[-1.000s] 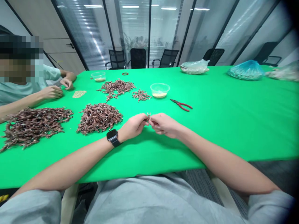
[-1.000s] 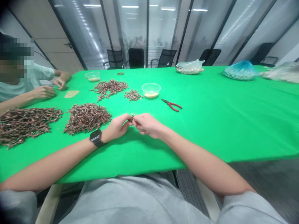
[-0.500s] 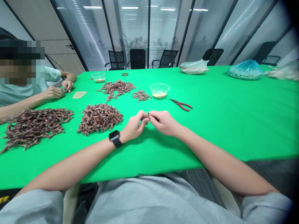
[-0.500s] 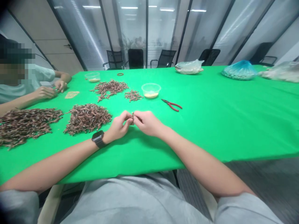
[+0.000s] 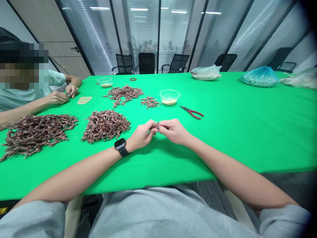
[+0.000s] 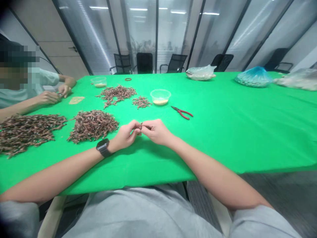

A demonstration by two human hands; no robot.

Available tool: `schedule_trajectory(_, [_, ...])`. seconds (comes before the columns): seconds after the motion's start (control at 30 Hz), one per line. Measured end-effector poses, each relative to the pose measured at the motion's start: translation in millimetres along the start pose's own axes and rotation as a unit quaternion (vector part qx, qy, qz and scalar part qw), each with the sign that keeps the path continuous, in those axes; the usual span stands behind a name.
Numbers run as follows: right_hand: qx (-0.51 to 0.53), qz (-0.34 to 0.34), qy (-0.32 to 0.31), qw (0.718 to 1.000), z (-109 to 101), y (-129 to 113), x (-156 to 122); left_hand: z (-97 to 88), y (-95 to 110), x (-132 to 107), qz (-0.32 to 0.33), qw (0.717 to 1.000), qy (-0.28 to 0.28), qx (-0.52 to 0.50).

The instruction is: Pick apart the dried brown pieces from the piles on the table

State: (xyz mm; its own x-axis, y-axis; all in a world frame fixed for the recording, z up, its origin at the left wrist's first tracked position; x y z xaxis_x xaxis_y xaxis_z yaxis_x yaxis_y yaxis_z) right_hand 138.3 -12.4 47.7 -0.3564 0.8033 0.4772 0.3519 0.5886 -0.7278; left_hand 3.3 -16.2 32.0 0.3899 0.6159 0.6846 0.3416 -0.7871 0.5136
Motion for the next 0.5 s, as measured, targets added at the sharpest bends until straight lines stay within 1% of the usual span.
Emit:
schedule_trajectory(0.07, [0.067,0.079,-0.002,0.995,4.0,5.0,-0.7,-0.7,0.3,0.1,0.015,1.0,-0.005,0.019])
schedule_trajectory(0.1, [0.109,0.137,-0.006,0.985,6.4,9.3,-1.9,-0.9,0.6,0.3,0.023,0.999,-0.009,0.029])
schedule_trajectory(0.13, [0.157,0.2,-0.013,0.967,9.2,14.0,-3.9,-1.1,1.1,0.6,0.031,0.999,-0.013,0.04])
schedule_trajectory(0.17, [0.209,0.262,-0.026,0.942,12.5,18.2,-6.4,-1.2,2.1,0.8,0.042,0.998,-0.018,0.05])
schedule_trajectory(0.2, [0.261,0.316,-0.044,0.911,16.0,21.2,-9.0,-1.3,3.5,1.1,0.055,0.997,-0.022,0.058])
schedule_trajectory(0.23, [0.312,0.356,-0.072,0.878,19.6,22.4,-11.1,-1.2,5.0,1.3,0.067,0.995,-0.026,0.064])
schedule_trajectory(0.3, [0.391,0.399,-0.143,0.817,25.4,20.9,-13.9,-0.7,7.4,1.5,0.084,0.994,-0.031,0.07])
schedule_trajectory(0.33, [0.409,0.41,-0.174,0.796,26.9,20.1,-14.9,-0.5,8.0,1.6,0.087,0.993,-0.03,0.071])
schedule_trajectory(0.37, [0.42,0.412,-0.186,0.787,26.9,20.0,-14.8,-0.2,8.0,1.7,0.085,0.994,-0.028,0.07])
schedule_trajectory(0.4, [0.418,0.408,-0.188,0.79,26.4,20.5,-14.4,0.0,7.3,1.7,0.078,0.994,-0.025,0.069])
schedule_trajectory(0.43, [0.403,0.397,-0.175,0.806,25.0,21.6,-13.2,0.1,5.9,1.9,0.067,0.995,-0.02,0.065])
schedule_trajectory(0.47, [0.372,0.375,-0.15,0.836,22.6,22.9,-11.3,0.2,3.9,1.9,0.051,0.997,-0.015,0.059])
schedule_trajectory(0.5, [0.326,0.339,-0.116,0.875,19.1,23.3,-8.7,0.3,1.6,2.0,0.034,0.998,-0.011,0.052])
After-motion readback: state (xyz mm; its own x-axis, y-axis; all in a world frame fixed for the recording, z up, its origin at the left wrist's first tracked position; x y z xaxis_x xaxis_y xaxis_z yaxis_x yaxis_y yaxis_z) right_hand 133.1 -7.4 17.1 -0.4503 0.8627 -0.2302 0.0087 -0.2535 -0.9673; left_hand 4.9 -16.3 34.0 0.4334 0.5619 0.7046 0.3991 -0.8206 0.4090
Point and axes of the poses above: each hand's wrist, its own x-axis towards the middle knuckle, its own z-axis out of the palm, y = z × x, the point moved 6 cm from there along x, towards the middle knuckle, and after that the axes turned 10 degrees about y, right-handed, at the moved point
